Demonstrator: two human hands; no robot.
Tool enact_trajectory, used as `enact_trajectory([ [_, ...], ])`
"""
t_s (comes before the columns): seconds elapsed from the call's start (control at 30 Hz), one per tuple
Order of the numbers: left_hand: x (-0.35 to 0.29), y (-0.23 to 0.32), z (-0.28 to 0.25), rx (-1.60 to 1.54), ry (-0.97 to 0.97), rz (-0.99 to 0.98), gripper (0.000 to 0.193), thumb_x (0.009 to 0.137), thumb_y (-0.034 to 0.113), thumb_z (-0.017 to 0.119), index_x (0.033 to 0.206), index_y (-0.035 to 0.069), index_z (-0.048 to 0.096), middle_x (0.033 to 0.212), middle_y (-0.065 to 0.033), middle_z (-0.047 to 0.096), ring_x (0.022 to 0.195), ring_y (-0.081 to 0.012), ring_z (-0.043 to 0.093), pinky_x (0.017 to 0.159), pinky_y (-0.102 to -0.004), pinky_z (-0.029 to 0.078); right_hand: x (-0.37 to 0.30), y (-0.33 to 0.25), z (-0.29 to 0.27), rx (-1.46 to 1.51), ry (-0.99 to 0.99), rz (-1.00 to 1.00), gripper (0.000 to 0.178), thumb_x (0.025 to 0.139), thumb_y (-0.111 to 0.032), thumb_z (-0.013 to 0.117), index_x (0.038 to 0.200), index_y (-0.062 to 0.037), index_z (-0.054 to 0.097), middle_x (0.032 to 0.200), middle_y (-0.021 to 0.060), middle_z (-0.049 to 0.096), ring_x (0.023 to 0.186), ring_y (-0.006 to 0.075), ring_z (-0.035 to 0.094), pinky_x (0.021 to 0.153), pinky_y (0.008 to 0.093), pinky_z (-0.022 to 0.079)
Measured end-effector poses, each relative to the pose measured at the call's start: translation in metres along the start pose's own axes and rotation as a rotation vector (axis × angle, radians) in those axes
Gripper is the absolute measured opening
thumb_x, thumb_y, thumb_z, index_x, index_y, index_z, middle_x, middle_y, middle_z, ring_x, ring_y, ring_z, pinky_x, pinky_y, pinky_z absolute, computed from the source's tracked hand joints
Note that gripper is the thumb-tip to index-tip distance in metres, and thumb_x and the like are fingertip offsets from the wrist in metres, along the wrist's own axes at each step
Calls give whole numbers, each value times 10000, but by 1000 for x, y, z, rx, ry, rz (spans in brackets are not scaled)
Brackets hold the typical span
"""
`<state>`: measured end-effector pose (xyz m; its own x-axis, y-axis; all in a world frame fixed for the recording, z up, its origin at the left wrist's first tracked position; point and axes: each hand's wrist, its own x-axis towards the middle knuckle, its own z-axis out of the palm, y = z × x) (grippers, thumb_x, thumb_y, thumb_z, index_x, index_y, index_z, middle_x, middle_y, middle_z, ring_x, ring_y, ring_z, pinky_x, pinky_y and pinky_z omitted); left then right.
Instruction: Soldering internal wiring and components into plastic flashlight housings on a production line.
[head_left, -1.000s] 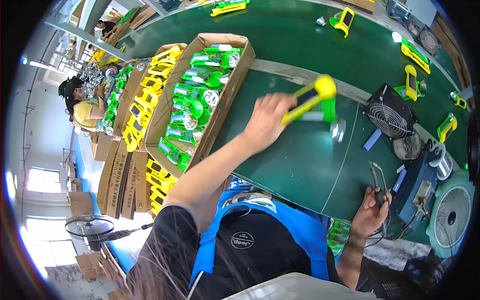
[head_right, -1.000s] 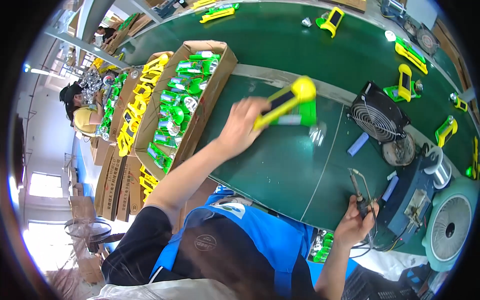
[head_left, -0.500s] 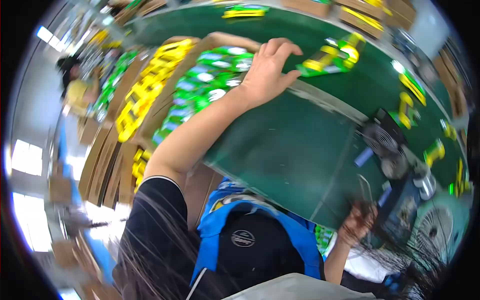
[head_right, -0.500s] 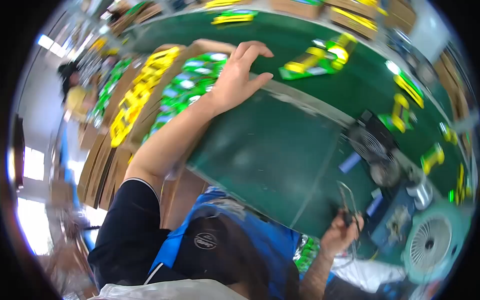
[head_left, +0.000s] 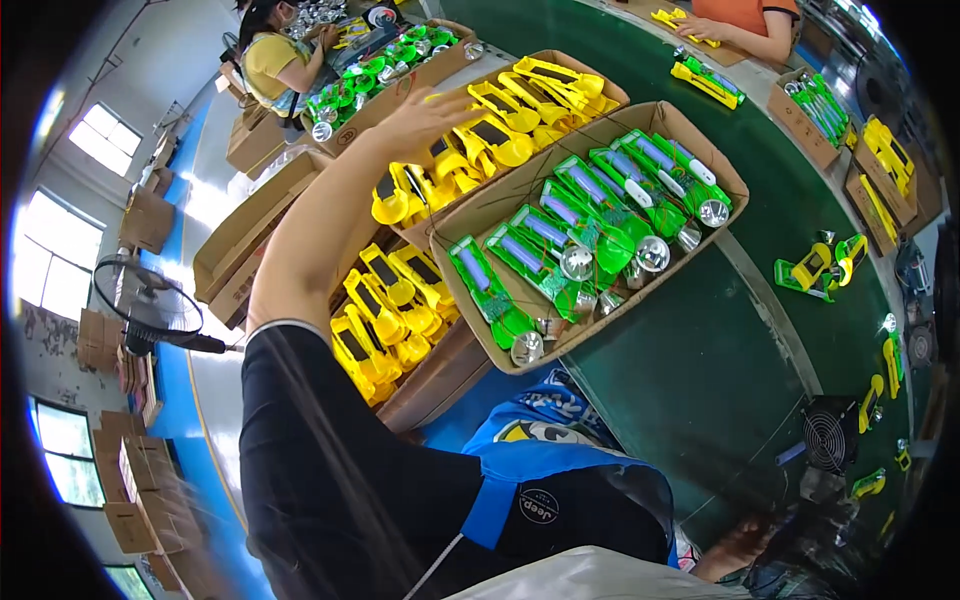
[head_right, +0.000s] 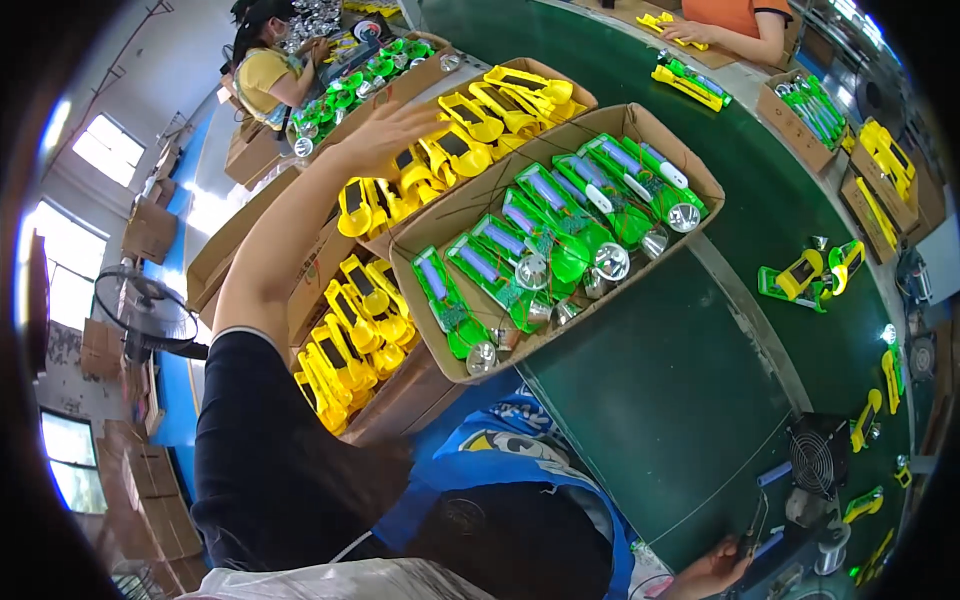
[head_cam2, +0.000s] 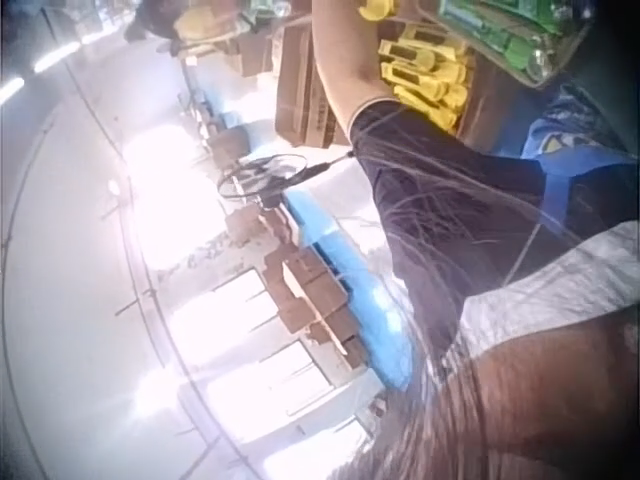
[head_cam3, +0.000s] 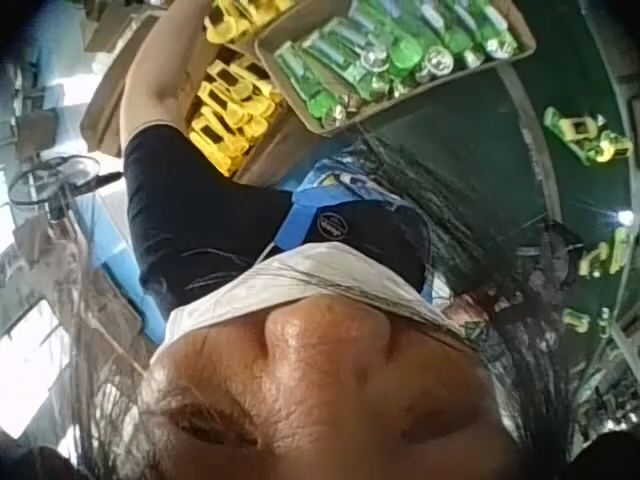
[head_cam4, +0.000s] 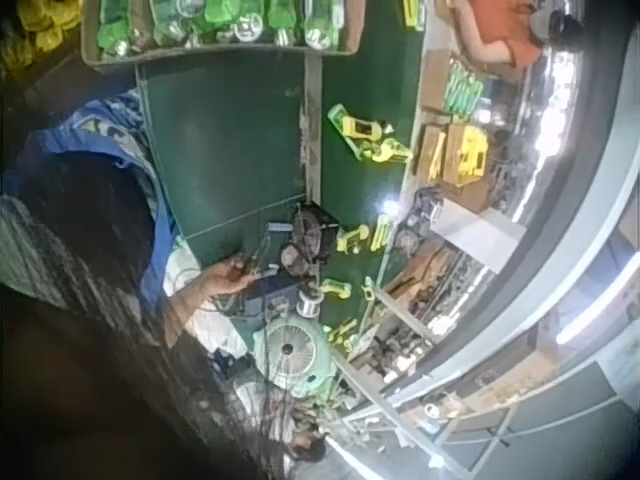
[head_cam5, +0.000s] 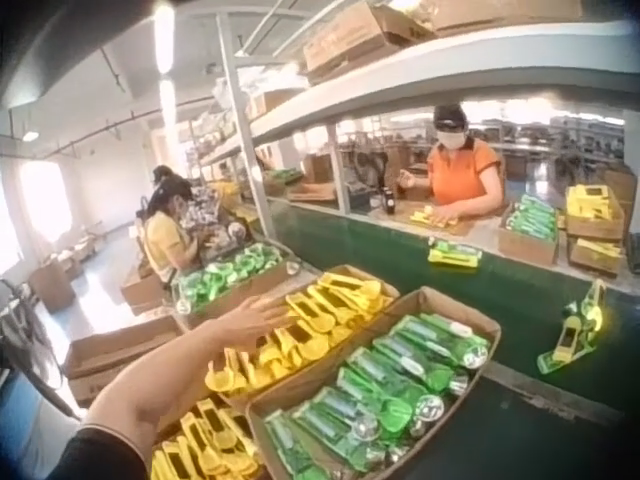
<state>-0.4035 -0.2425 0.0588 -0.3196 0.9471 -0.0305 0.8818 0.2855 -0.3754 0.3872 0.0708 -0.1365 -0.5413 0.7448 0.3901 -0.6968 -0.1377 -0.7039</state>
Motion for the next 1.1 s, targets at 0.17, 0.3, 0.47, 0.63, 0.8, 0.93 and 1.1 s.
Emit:
enact_trajectory([
  [0.17, 40, 3, -4, -172, -44, 203, 1116, 543, 153, 819, 1492, 100, 236, 1457, -179, 379, 1372, -334, 344, 1128, -462, 279, 17, 10, 72, -351, 879, -33, 302, 987, -295, 485, 1044, -5, 545, 745, 43, 498, 737, 154, 469, 754, 263, 397],
  [0.3, 35, 5, 11, -298, -52, 192, 1047, 546, 106, 772, 1469, 97, 278, 1320, -190, 476, 1234, -341, 458, 1011, -416, 381, 15, 4, 69, -361, 814, 18, 323, 975, -320, 517, 1002, 0, 551, 734, 43, 526, 745, 162, 509, 781, 267, 402],
  [0.47, 42, -4, 18, -193, -79, 205, 971, 538, 232, 818, 1393, 102, 377, 1128, -136, 557, 1058, -318, 516, 850, -411, 434, 30, 10, 87, -803, 918, 72, 332, 971, -328, 526, 950, 2, 554, 723, 46, 516, 736, 165, 500, 835, 297, 413],
  [0.63, -1, 4, 20, -254, 63, 144, 764, 563, 192, 830, 1237, 74, 489, 1117, -103, 571, 1090, -289, 518, 902, -409, 411, 20, 5, 81, -469, 859, 30, 334, 978, -325, 515, 913, 1, 558, 725, 54, 524, 783, 180, 524, 908, 306, 412],
  [0.8, -2, 6, 34, -304, 115, 21, 652, 610, 168, 800, 1176, 66, 492, 1120, -111, 561, 1128, -310, 499, 930, -429, 402, 21, 14, 70, -516, 859, -69, 335, 982, -318, 513, 941, 11, 562, 773, 71, 549, 839, 196, 552, 933, 321, 422],
  [0.93, -28, 13, 10, -332, 314, -105, 663, 612, 189, 809, 1196, 104, 505, 1147, -105, 566, 1124, -309, 507, 957, -444, 393, 1, -2, 34, -424, 820, 19, 342, 982, -317, 511, 1001, 20, 570, 786, 74, 562, 827, 197, 559, 938, 321, 432],
  [1.1, -13, 14, -34, -251, 534, -262, 611, 604, 167, 797, 1139, 80, 514, 1093, -137, 572, 1100, -348, 505, 949, -447, 390, -1, -4, 45, -411, 812, 60, 330, 980, -311, 508, 1028, 8, 576, 774, 71, 562, 810, 185, 555, 944, 342, 429],
])
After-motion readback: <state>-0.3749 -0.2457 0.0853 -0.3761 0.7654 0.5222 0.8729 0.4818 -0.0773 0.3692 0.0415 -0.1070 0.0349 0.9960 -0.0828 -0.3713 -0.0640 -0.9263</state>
